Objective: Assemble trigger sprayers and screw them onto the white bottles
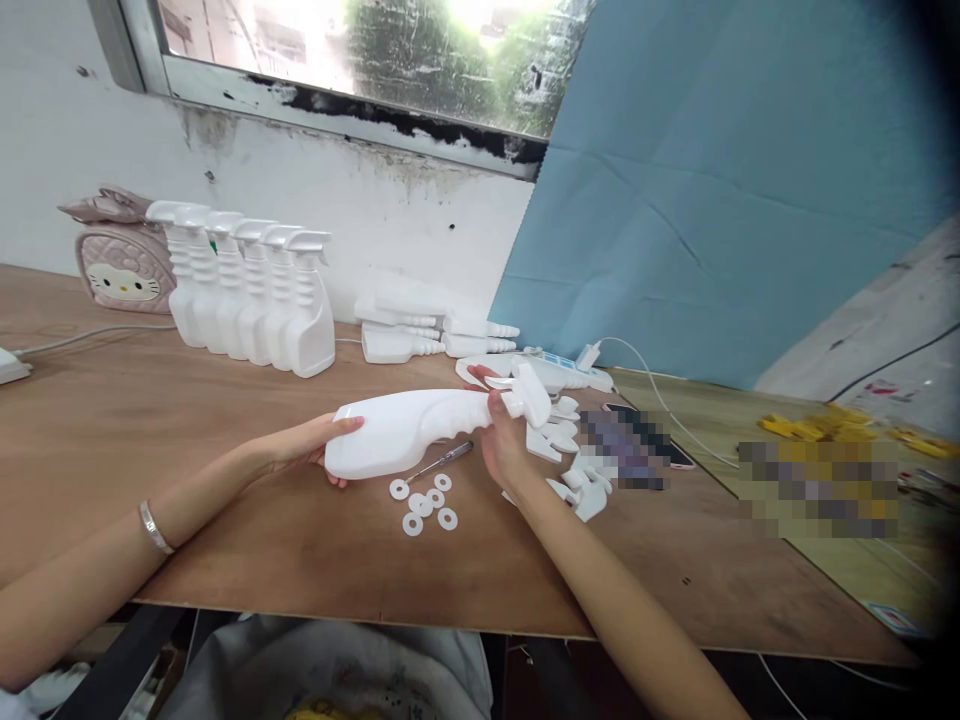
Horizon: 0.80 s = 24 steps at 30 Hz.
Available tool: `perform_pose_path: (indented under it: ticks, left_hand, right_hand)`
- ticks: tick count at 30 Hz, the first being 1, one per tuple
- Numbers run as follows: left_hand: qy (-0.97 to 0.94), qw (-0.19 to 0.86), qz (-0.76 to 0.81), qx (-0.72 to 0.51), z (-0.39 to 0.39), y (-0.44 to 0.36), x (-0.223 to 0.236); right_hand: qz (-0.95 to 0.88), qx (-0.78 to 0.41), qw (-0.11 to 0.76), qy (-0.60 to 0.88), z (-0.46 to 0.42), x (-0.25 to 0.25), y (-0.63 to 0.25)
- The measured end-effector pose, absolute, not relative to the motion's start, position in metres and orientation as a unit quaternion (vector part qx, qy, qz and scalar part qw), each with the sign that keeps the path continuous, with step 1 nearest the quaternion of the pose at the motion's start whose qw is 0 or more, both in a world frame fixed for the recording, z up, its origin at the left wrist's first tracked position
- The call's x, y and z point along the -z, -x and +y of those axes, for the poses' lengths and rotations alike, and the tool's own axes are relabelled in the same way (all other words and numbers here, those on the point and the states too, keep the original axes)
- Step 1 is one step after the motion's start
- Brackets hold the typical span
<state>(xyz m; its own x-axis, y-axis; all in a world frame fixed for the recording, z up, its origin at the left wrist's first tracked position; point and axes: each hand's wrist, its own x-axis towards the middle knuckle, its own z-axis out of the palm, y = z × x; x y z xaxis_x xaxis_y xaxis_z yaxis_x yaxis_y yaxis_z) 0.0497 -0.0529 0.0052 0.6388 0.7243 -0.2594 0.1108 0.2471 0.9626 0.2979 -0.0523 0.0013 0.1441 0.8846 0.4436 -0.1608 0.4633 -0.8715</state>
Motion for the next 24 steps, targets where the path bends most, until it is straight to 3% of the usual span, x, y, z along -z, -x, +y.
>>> perform_pose_path:
  ticks: [7, 17, 21, 24]
  left_hand:
    - [-0.572, 0.700, 0.374, -0.206, -0.047, -0.047, 0.002]
    - [-0.567, 0.672, 0.421, -0.224, -0.049, -0.049, 0.001]
    - [-0.572, 0.616, 0.431, -0.328, -0.043, -0.051, 0.008]
    - [-0.631, 0.489, 0.412, -0.439, -0.035, -0.049, 0.013]
  right_hand:
    - [-0.495, -0.431, 0.659, 0.366, -0.047, 0.009, -0.298]
    - [-0.494, -0.474, 0.677, 0.272, -0.053, 0.004, -0.295]
    - [-0.504, -0.469, 0.674, 0.267, -0.054, 0.004, -0.293]
    - [-0.506, -0.471, 0.672, 0.267, -0.055, 0.004, -0.290]
